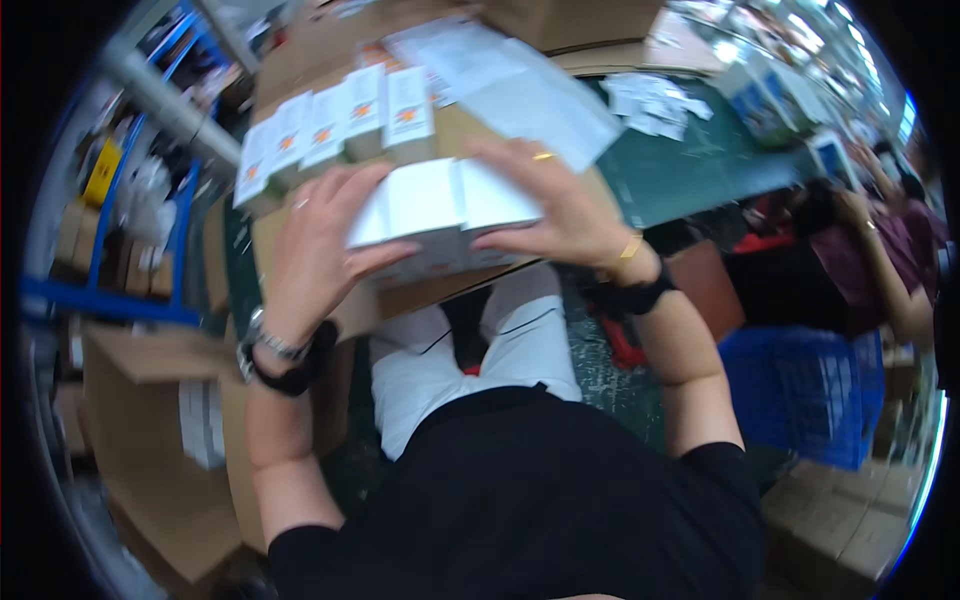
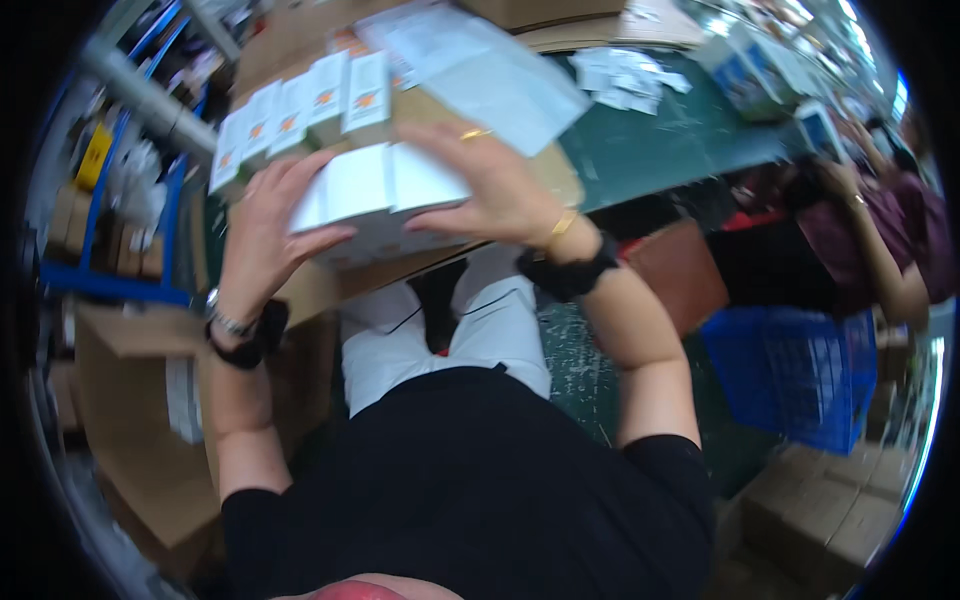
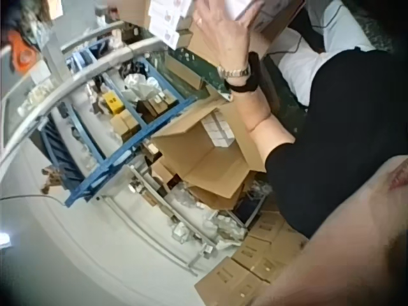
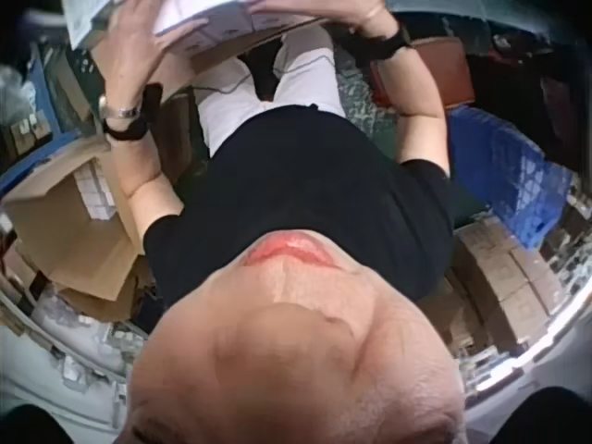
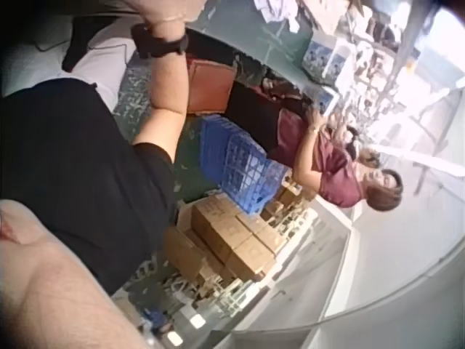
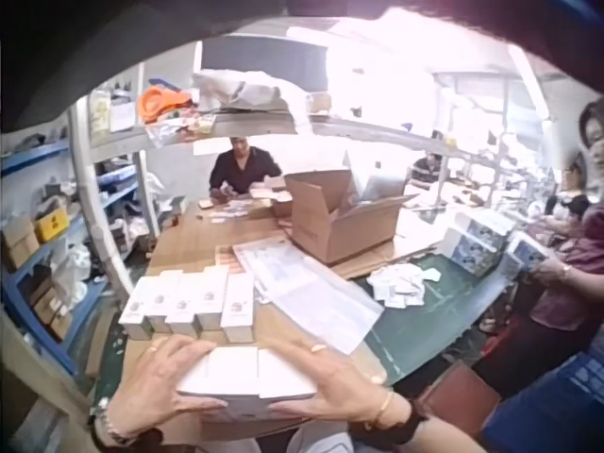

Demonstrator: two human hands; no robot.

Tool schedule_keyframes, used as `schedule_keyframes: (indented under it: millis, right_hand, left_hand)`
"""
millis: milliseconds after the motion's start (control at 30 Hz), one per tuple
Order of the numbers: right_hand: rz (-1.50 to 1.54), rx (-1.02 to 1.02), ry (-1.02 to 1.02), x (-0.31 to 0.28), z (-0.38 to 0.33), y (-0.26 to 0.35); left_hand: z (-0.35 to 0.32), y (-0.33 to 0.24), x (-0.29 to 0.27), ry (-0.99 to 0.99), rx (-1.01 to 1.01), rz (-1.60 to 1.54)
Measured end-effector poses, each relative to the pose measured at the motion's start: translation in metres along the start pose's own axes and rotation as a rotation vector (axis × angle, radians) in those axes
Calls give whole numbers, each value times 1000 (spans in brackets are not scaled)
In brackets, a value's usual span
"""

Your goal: Apply adhesive labels to small product boxes and pack them into a larger shipping carton.

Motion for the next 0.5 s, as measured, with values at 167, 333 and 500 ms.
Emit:
schedule_keyframes:
  millis: [167, 333, 500]
  right_hand:
    - [58, 46, 26, 26, 1, 5]
    - [-216, -35, -146, 14, 0, 33]
    - [-237, 5, -55, 35, 8, 28]
  left_hand:
    - [1, 10, 7, 103, 22, -92]
    - [6, -6, 5, 155, 57, -97]
    - [-1, 7, 1, -21, 23, 43]
Point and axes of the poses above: each hand's wrist, its own z-axis towards the middle knuckle, its own x-axis out of the palm, y = z × x, the point moved 10 cm from there along z, towards the middle knuckle, and after that the axes turned 2 degrees about z, right-handed, at the moved point
